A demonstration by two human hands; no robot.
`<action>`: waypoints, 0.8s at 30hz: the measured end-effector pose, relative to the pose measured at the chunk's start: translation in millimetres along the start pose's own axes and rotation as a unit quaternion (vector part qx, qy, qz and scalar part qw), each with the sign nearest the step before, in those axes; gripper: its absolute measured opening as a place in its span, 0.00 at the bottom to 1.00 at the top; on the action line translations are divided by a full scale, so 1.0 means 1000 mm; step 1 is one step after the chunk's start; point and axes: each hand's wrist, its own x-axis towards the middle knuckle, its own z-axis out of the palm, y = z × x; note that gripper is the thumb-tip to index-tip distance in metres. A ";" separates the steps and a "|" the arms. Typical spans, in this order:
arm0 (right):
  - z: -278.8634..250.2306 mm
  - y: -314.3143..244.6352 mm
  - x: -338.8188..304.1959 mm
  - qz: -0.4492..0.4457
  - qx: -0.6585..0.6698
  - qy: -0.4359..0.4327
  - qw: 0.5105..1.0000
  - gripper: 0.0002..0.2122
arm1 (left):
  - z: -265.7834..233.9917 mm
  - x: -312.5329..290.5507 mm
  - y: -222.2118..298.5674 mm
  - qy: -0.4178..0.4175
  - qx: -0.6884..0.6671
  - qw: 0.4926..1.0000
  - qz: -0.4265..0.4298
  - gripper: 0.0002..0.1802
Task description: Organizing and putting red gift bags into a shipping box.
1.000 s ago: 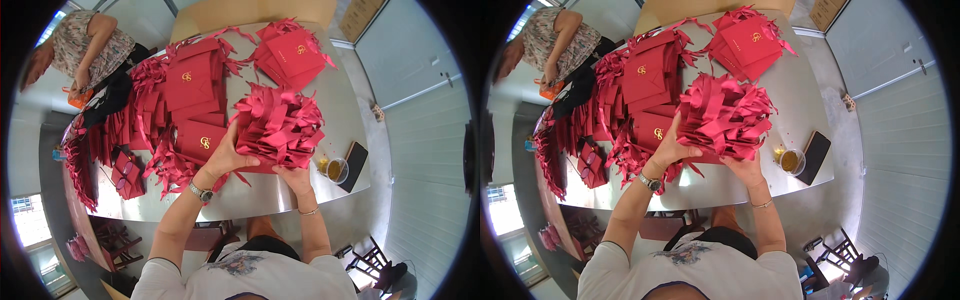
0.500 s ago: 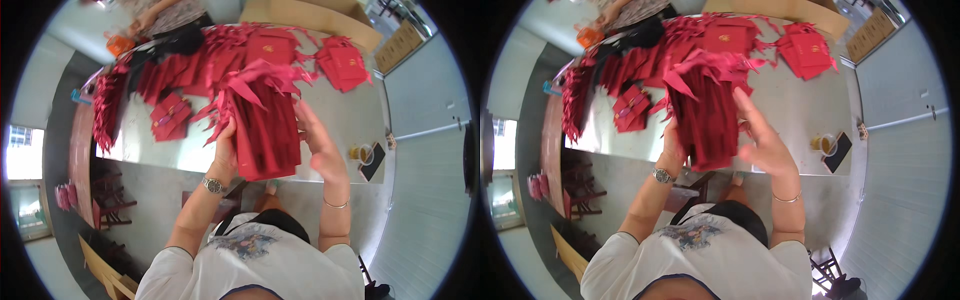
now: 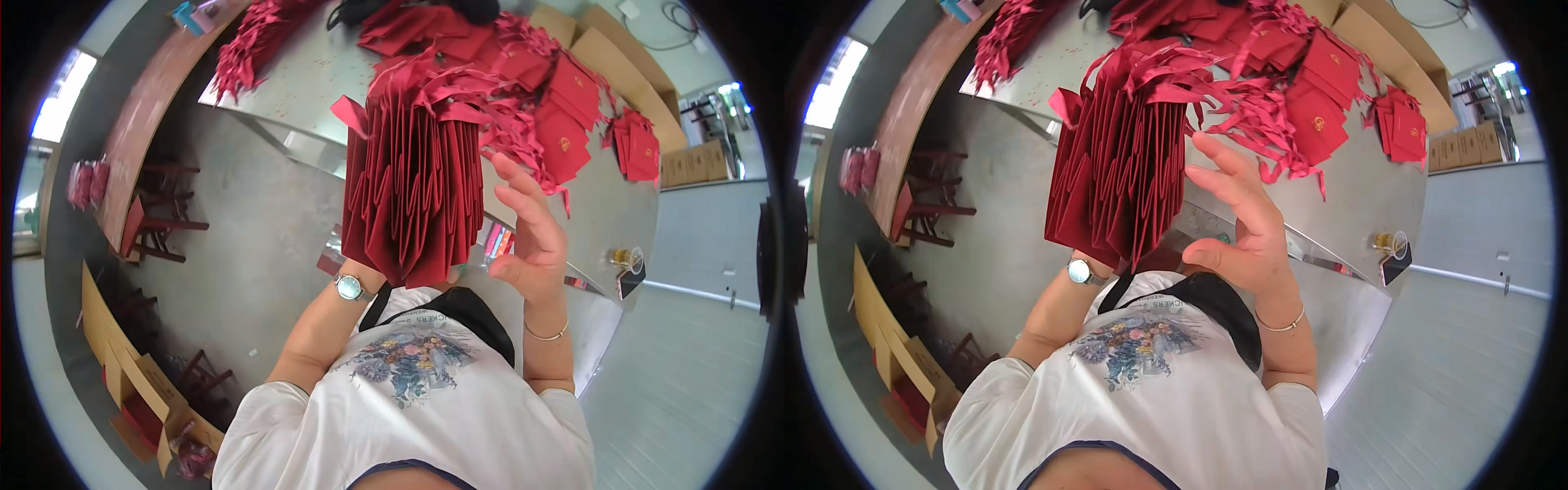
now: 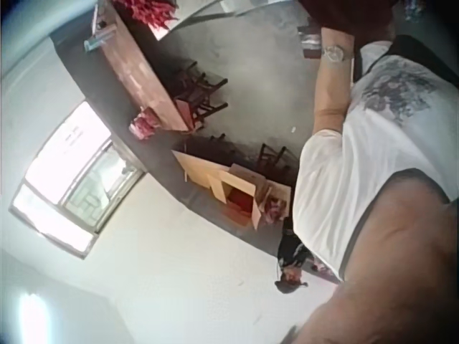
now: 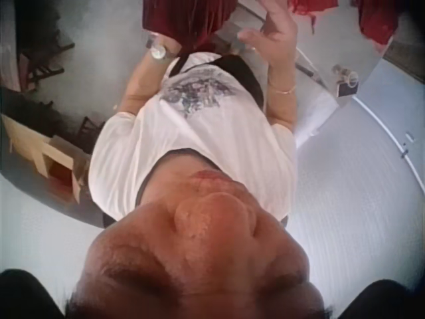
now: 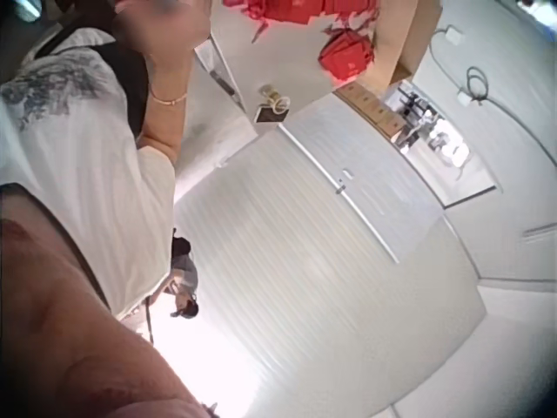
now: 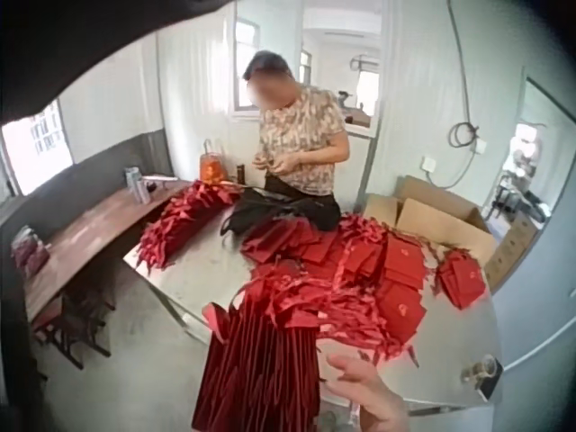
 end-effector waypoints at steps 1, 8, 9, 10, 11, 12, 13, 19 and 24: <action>0.010 -0.003 0.002 -0.019 -0.016 -0.008 1.000 0.32 | -0.007 -0.009 0.002 0.008 -0.007 1.000 -0.002 0.22; 0.060 -0.021 0.015 -0.123 -0.128 -0.063 0.982 0.26 | -0.048 -0.048 0.009 0.056 -0.060 0.997 -0.011 0.22; 0.064 -0.022 0.015 -0.129 -0.132 -0.072 0.980 0.26 | -0.053 -0.054 0.010 0.060 -0.068 0.996 -0.014 0.22; 0.068 -0.022 0.016 -0.131 -0.130 -0.075 0.980 0.26 | -0.055 -0.056 0.010 0.063 -0.077 0.995 -0.016 0.22; 0.073 -0.022 0.016 -0.132 -0.120 -0.071 0.981 0.25 | -0.058 -0.062 0.010 0.065 -0.086 0.994 -0.018 0.22; 0.077 -0.023 0.016 -0.133 -0.110 -0.066 0.983 0.25 | -0.057 -0.065 0.009 0.065 -0.095 0.993 -0.021 0.22; 0.081 -0.024 0.017 -0.133 -0.110 -0.066 0.983 0.25 | -0.060 -0.064 0.009 0.065 -0.104 0.992 -0.024 0.22; 0.092 -0.021 0.019 -0.151 -0.102 -0.057 0.982 0.26 | -0.063 -0.074 0.008 0.048 -0.155 0.986 -0.043 0.22; 0.098 -0.019 0.020 -0.154 -0.095 -0.039 0.983 0.23 | -0.066 -0.081 0.007 0.030 -0.197 0.978 -0.063 0.22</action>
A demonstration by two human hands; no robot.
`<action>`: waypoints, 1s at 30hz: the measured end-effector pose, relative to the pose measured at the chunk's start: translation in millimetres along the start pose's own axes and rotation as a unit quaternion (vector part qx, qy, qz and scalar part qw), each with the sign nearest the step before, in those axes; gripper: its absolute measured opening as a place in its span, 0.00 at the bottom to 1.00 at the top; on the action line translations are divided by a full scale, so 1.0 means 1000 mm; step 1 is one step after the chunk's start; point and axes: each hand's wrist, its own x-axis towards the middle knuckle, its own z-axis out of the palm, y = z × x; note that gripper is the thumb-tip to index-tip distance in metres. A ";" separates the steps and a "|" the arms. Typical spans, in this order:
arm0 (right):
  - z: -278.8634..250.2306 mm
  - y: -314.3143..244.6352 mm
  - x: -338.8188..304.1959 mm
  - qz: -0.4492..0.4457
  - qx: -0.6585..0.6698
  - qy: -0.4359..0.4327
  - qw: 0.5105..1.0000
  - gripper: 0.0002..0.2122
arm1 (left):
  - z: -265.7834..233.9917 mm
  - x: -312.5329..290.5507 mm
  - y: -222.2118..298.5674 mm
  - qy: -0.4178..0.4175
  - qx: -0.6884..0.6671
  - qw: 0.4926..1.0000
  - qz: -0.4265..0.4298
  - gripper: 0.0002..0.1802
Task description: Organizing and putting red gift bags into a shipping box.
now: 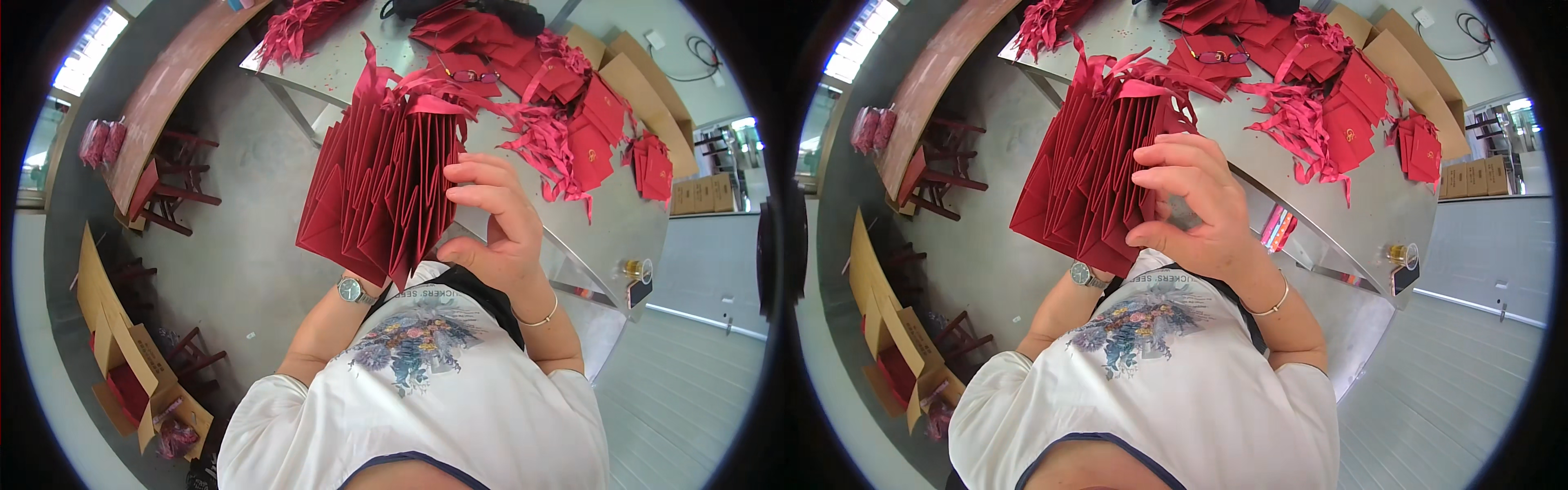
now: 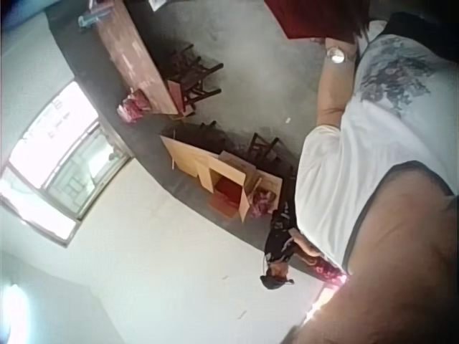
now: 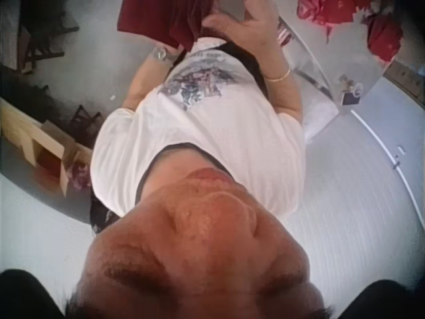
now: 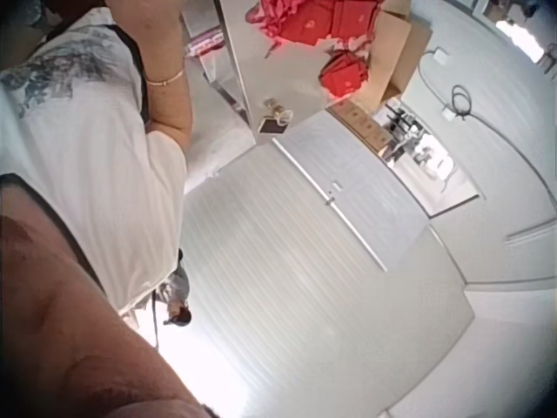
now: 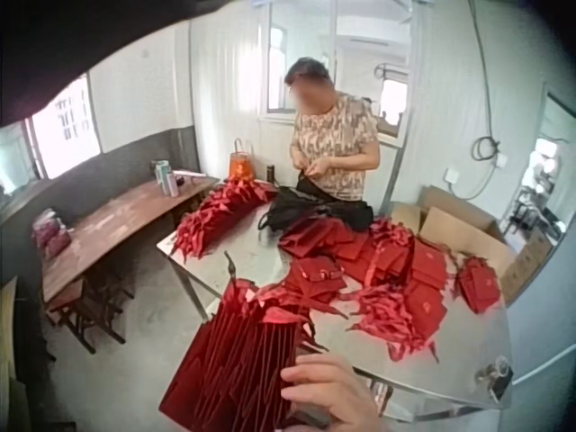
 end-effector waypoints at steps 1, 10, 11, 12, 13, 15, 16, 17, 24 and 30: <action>0.001 0.001 -0.001 0.000 0.001 0.000 1.000 0.23 | 0.000 0.000 0.000 0.000 -0.009 1.000 -0.004 0.22; 0.008 -0.010 -0.009 0.056 -0.005 0.040 0.998 0.19 | 0.007 0.015 -0.008 0.039 -0.085 0.996 -0.014 0.22; 0.010 -0.009 -0.012 0.053 -0.007 0.036 0.998 0.18 | 0.005 0.015 -0.008 0.043 -0.095 0.994 -0.014 0.22; 0.009 -0.010 -0.011 0.052 -0.004 0.032 0.998 0.18 | 0.003 0.020 -0.008 0.048 -0.105 0.993 -0.014 0.22; 0.007 -0.012 -0.009 0.005 -0.079 0.016 0.997 0.19 | -0.002 0.018 -0.007 0.051 -0.115 0.992 -0.016 0.22; 0.009 -0.015 -0.007 -0.047 -0.146 -0.004 0.988 0.17 | -0.002 0.010 -0.008 0.056 -0.134 0.989 -0.018 0.22; 0.010 -0.016 -0.007 -0.057 -0.145 -0.024 0.987 0.17 | -0.001 0.016 -0.009 0.058 -0.143 0.988 -0.020 0.22; 0.011 -0.017 -0.007 -0.067 -0.144 -0.044 0.986 0.17 | -0.004 0.008 -0.008 0.059 -0.152 0.986 -0.022 0.22; 0.010 -0.021 0.002 -0.078 -0.063 -0.113 0.989 0.06 | -0.018 0.006 -0.009 0.076 -0.215 0.973 -0.031 0.22; 0.023 -0.028 0.006 -0.052 -0.101 -0.083 0.990 0.12 | -0.028 0.001 -0.008 0.078 -0.272 0.958 -0.042 0.22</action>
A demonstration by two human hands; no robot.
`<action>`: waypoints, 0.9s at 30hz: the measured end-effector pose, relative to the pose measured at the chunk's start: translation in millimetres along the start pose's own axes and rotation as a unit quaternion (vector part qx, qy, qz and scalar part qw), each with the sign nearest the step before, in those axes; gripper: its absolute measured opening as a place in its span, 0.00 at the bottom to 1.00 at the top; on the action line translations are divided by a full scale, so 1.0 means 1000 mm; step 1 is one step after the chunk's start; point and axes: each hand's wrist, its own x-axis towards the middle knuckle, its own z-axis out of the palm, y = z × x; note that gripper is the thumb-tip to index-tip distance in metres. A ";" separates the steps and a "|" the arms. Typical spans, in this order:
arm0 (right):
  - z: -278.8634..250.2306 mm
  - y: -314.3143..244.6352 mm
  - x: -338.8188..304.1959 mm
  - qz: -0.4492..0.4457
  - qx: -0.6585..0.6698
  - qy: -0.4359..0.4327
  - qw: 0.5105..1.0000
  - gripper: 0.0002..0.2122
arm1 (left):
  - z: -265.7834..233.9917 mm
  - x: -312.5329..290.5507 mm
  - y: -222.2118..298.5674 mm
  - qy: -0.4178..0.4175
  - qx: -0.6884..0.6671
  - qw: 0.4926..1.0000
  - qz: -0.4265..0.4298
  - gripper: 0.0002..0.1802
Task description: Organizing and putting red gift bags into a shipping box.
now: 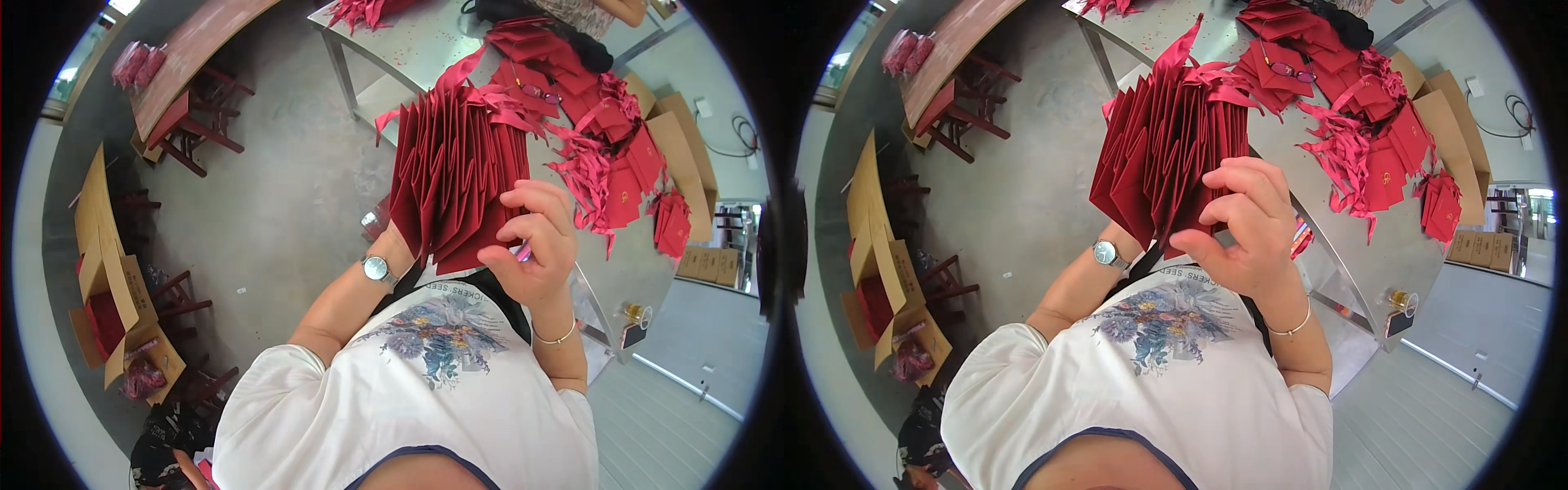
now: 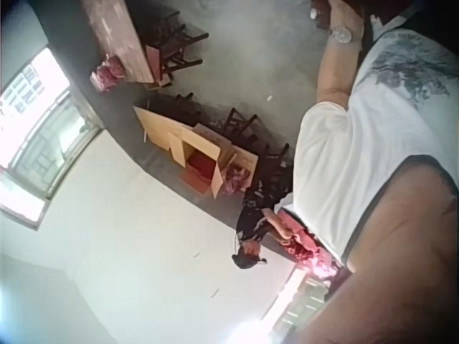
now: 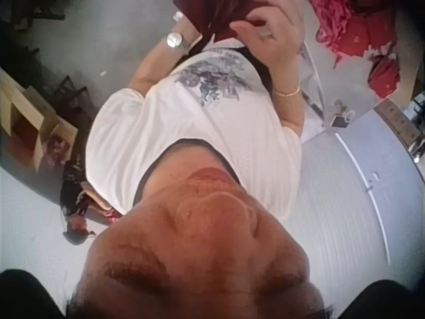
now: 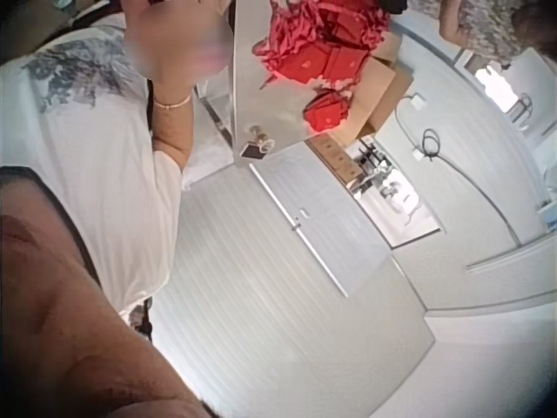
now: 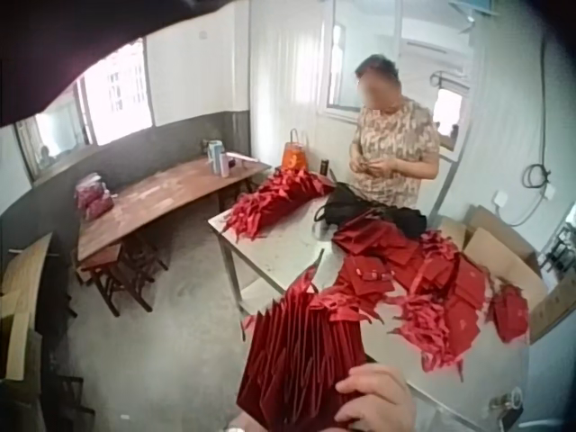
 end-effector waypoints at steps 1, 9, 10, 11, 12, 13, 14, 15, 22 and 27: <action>0.003 -0.002 0.001 0.012 -0.006 0.007 1.000 0.11 | 0.001 0.004 -0.002 0.001 -0.010 1.000 -0.001 0.22; 0.010 -0.017 0.004 0.096 -0.014 0.009 0.995 0.09 | -0.008 0.005 0.002 0.002 -0.091 0.996 -0.013 0.22; 0.011 -0.016 0.002 0.090 -0.015 0.005 0.996 0.10 | -0.005 0.004 0.004 0.001 -0.101 0.995 -0.014 0.22; 0.012 -0.016 0.000 0.084 -0.016 0.001 0.996 0.12 | -0.002 0.003 0.007 -0.001 -0.110 0.994 -0.015 0.22; 0.009 -0.016 -0.001 0.074 -0.029 -0.041 0.996 0.16 | 0.002 0.000 0.011 -0.040 -0.103 0.994 0.013 0.22; 0.009 -0.016 0.000 0.072 -0.028 -0.042 0.996 0.16 | -0.001 0.001 0.011 -0.050 -0.111 0.992 0.010 0.22; 0.009 -0.017 0.002 0.053 -0.050 -0.064 0.995 0.16 | -0.003 0.002 0.012 -0.060 -0.120 0.991 0.007 0.23; 0.008 -0.019 0.004 0.034 -0.073 -0.085 0.993 0.16 | -0.003 -0.001 0.011 -0.067 -0.117 0.991 0.024 0.22; 0.009 -0.022 0.004 0.014 -0.121 -0.125 0.985 0.16 | -0.006 -0.008 0.015 -0.007 -0.207 0.977 -0.053 0.26; 0.013 -0.029 0.003 0.046 -0.103 -0.135 0.984 0.15 | -0.005 -0.020 0.022 -0.039 -0.206 0.976 -0.056 0.28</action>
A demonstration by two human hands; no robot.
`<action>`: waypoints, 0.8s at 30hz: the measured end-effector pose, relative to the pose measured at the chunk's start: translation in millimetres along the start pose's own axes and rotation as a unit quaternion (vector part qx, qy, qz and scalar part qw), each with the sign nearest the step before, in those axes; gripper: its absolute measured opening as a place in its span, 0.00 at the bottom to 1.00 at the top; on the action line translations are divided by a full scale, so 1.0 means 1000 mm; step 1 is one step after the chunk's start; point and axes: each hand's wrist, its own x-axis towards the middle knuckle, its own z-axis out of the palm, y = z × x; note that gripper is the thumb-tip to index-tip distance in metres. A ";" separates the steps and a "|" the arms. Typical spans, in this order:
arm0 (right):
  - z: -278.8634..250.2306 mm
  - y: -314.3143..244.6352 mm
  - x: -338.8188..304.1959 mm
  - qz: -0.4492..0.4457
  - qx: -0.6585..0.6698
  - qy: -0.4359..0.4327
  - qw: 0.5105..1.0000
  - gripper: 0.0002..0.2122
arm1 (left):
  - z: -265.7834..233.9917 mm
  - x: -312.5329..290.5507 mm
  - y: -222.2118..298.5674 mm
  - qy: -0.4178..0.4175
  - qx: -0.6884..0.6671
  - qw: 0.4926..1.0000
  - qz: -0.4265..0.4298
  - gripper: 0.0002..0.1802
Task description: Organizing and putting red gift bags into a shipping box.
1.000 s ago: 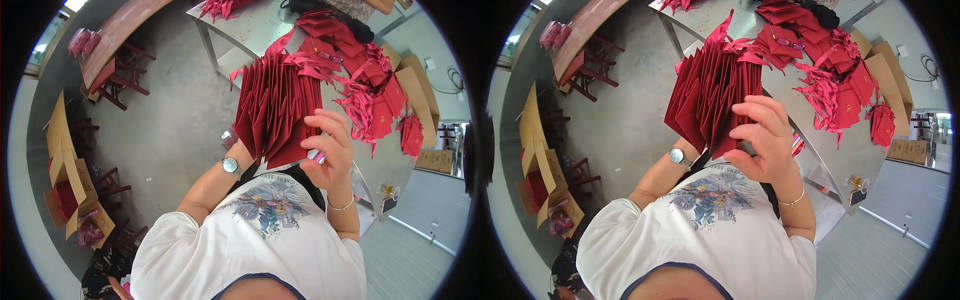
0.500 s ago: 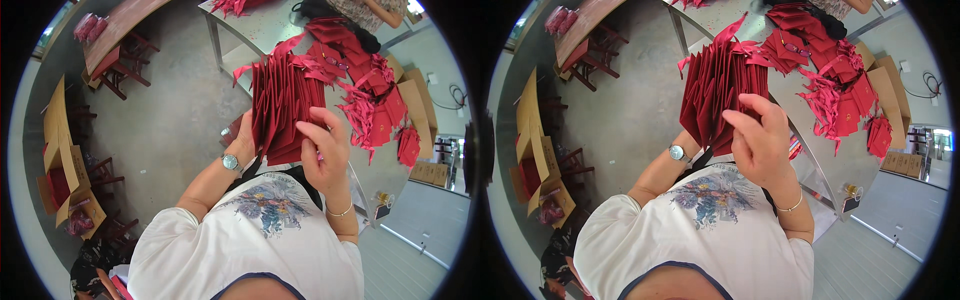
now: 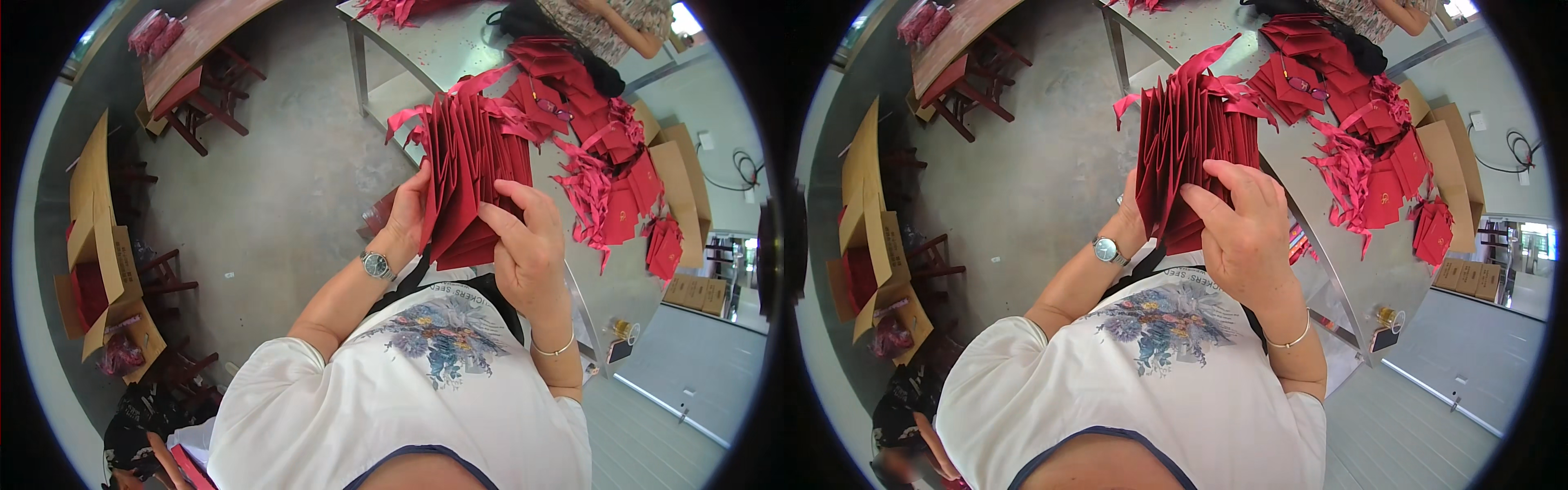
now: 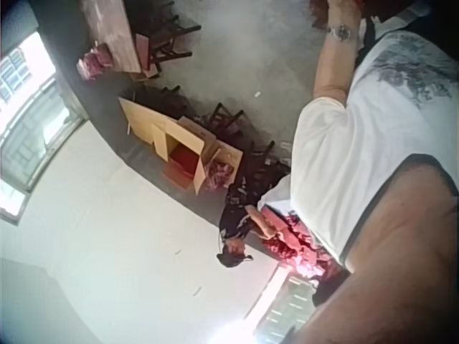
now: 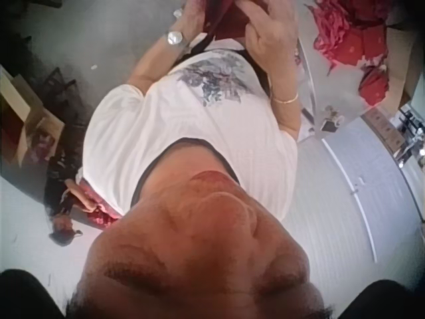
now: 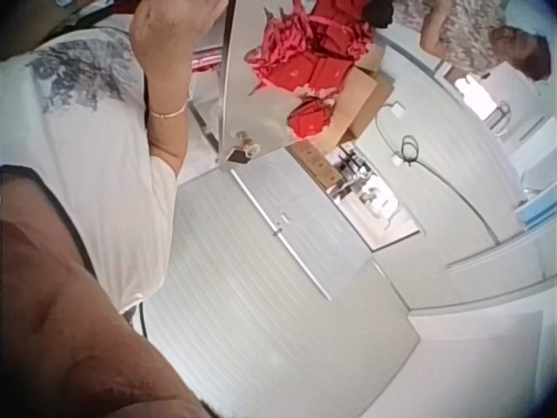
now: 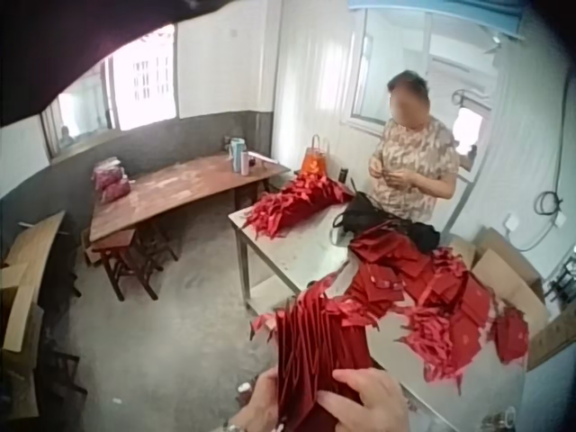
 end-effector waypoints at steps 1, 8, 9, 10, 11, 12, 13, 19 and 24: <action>0.000 -0.001 -0.001 -0.001 -0.001 0.001 1.000 0.15 | 0.001 -0.002 0.000 -0.001 0.000 1.000 0.001 0.28; 0.001 -0.010 -0.007 -0.001 0.038 0.021 0.999 0.12 | -0.002 -0.012 0.001 0.026 -0.007 1.000 0.001 0.29; 0.000 -0.013 -0.006 0.002 0.046 0.017 0.999 0.10 | -0.003 -0.014 0.001 0.033 0.001 0.999 0.007 0.29; -0.002 -0.014 -0.006 0.002 0.045 0.018 0.999 0.10 | 0.000 -0.016 0.002 0.025 0.008 1.000 0.009 0.29; -0.004 -0.015 -0.006 0.000 0.050 0.018 0.999 0.09 | -0.002 -0.016 0.003 0.024 0.009 1.000 0.008 0.29; -0.005 -0.016 -0.006 -0.002 0.055 0.018 0.998 0.10 | -0.006 -0.014 0.004 0.007 -0.003 1.000 0.000 0.29; -0.005 -0.015 -0.007 -0.001 0.054 0.019 0.998 0.10 | -0.010 -0.012 0.005 -0.009 -0.015 1.000 -0.008 0.29; 0.009 -0.020 -0.014 0.152 0.082 0.081 0.982 0.17 | -0.022 -0.007 0.009 -0.016 -0.019 1.000 0.002 0.30; 0.016 -0.013 -0.021 0.082 0.079 0.091 0.989 0.12 | -0.024 -0.005 0.012 0.010 0.033 0.999 0.027 0.27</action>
